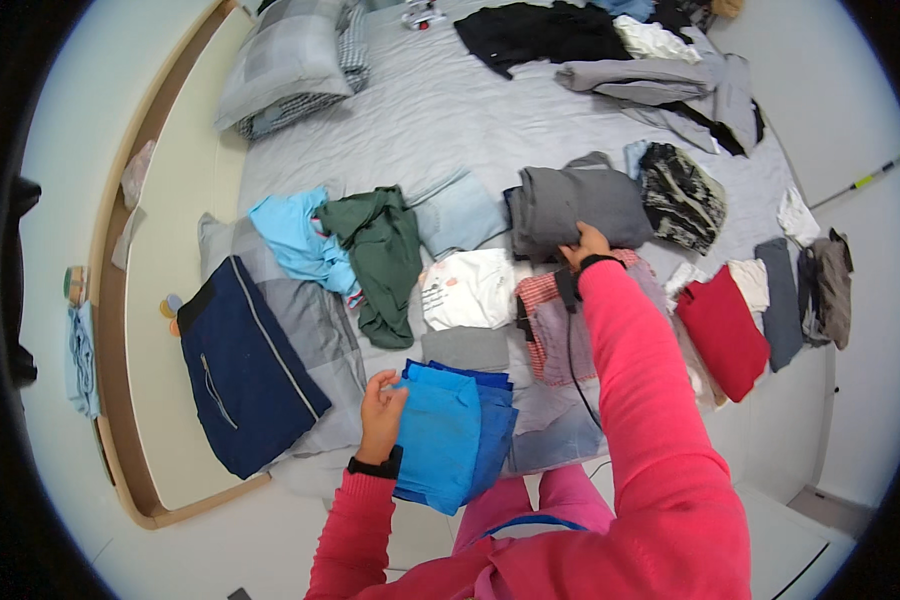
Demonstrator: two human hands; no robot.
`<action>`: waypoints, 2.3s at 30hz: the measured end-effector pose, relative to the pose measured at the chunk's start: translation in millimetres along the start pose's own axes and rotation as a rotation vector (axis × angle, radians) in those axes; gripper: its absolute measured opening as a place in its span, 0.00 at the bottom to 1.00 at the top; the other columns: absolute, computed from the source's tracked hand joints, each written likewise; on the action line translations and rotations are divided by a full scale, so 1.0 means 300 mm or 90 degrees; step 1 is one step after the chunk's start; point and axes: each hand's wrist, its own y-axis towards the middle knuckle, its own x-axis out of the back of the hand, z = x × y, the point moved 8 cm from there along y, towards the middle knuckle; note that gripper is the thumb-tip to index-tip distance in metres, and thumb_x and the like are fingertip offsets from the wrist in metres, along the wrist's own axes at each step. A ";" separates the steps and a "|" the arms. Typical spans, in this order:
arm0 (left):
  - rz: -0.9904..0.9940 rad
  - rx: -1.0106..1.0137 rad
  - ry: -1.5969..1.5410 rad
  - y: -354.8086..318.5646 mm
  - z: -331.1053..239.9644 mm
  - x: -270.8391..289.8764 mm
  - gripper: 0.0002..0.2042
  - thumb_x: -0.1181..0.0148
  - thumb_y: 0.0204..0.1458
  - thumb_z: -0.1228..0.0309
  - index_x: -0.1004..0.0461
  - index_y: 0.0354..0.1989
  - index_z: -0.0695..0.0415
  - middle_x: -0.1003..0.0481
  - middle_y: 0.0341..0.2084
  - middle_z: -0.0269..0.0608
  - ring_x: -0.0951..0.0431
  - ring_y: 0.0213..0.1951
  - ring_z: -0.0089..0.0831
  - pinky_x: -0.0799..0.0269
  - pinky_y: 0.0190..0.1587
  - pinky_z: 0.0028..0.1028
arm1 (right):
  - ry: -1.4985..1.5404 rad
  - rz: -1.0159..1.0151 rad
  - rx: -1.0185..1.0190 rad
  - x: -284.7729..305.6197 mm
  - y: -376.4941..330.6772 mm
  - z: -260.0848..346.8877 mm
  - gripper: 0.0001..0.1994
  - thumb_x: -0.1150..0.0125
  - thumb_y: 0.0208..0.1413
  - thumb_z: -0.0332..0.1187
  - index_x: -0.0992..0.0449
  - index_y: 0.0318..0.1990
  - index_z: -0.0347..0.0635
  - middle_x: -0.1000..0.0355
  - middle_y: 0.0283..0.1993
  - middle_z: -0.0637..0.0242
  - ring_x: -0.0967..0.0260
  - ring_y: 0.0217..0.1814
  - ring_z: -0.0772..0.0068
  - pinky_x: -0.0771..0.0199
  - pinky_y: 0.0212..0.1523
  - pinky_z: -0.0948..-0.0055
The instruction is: The person folds several garments on a bed, including a gray pair of pants, a green long-sleeved shirt, and a light blue shirt. Each item is smoothed, folded into a compact rectangle, and placed in a growing stack.
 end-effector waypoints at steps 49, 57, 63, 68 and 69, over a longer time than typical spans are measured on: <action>-0.130 -0.060 -0.449 -0.460 -0.471 -0.085 0.08 0.53 0.55 0.74 0.34 0.42 0.62 0.28 0.43 0.43 0.29 0.46 0.29 0.36 0.53 0.30 | 0.238 0.357 0.238 0.097 -1.006 0.471 0.06 0.50 0.62 0.35 0.35 0.32 0.49 0.50 0.19 0.83 0.57 0.18 0.90 0.56 0.20 0.86; -0.154 0.296 -0.423 -0.691 0.131 -0.180 0.07 0.51 0.53 0.76 0.33 0.40 0.63 0.28 0.41 0.46 0.27 0.44 0.32 0.30 0.46 0.30 | -0.270 0.281 -0.045 0.483 -0.996 -0.330 0.06 0.46 0.58 0.33 0.31 0.38 0.41 0.39 0.21 0.76 0.43 0.20 0.84 0.42 0.22 0.81; -0.173 0.226 -0.284 -0.670 0.220 -0.241 0.06 0.46 0.55 0.73 0.33 0.37 0.61 0.27 0.34 0.39 0.27 0.36 0.25 0.31 0.39 0.24 | -0.308 0.240 0.299 0.356 -0.891 -0.235 0.15 0.40 0.51 0.28 0.30 0.47 0.39 0.34 0.27 0.71 0.38 0.27 0.78 0.35 0.32 0.78; -0.255 0.137 -0.265 -0.666 0.132 -0.172 0.06 0.46 0.56 0.72 0.33 0.38 0.60 0.27 0.33 0.36 0.29 0.33 0.22 0.34 0.37 0.23 | -0.653 -0.116 0.740 0.189 -0.846 -0.008 0.18 0.37 0.47 0.32 0.28 0.47 0.39 0.30 0.30 0.63 0.32 0.32 0.65 0.33 0.40 0.71; -0.256 0.116 -0.307 -0.674 0.112 -0.146 0.06 0.46 0.56 0.72 0.33 0.38 0.60 0.27 0.33 0.36 0.29 0.33 0.22 0.33 0.38 0.24 | -0.707 -0.092 0.668 0.163 -0.804 -0.014 0.18 0.37 0.47 0.33 0.27 0.46 0.39 0.29 0.31 0.62 0.31 0.33 0.64 0.32 0.41 0.71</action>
